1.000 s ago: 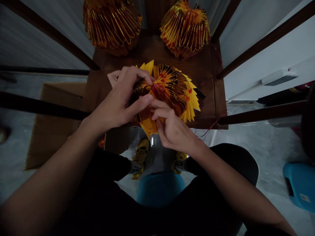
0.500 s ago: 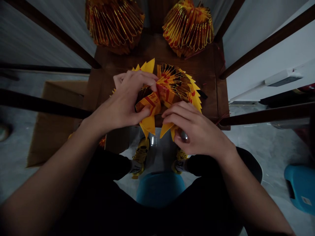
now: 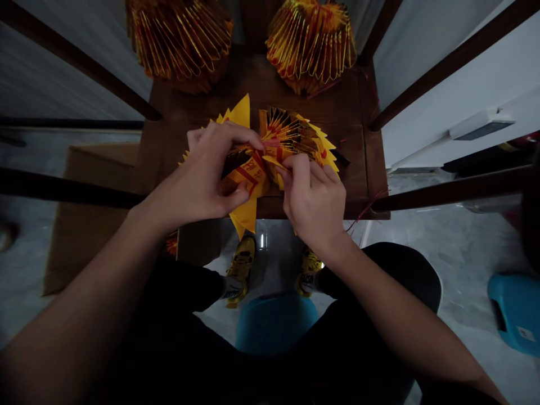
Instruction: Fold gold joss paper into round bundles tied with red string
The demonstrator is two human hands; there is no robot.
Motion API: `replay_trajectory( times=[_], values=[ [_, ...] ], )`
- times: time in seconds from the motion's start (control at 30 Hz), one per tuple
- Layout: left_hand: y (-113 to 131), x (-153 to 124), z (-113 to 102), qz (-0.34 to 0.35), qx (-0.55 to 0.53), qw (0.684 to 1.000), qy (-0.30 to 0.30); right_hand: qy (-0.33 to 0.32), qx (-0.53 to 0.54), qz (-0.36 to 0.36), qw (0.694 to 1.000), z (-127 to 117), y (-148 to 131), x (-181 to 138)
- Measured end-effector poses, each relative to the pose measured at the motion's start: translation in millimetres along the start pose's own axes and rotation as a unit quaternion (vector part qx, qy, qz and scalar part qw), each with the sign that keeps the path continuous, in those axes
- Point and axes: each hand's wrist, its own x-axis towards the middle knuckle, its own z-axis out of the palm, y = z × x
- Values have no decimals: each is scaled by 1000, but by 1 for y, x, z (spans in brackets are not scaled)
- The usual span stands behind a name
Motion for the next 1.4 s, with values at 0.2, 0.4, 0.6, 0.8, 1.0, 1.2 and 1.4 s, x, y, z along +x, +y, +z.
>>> replay_trajectory(
  times=[0.2, 0.4, 0.6, 0.8, 1.0, 1.2, 1.4],
  values=[
    [-1, -2, 3, 3, -1, 1000, 7, -39, -80, 4, 996, 2, -11, 12],
    [4, -2, 2, 7, 1, 1000, -7, -38, -99, -38, 994, 4, -14, 18],
    [7, -2, -1, -5, -10, 1000, -26, -60, -95, -54, 992, 2, -12, 18],
    [1, -3, 4, 4, -19, 1000, -13, -46, -105, -54, 992, 10, -14, 19],
    [-1, -3, 3, -7, -12, 1000, -8, -64, -74, -40, 994, -2, -7, 15],
    [4, -3, 3, -8, -10, 1000, -18, -67, -111, -58, 990, -11, 3, 4],
    [6, 1, 7, -5, -8, 1000, -14, -66, -73, -55, 994, -7, -2, 5]
  ],
)
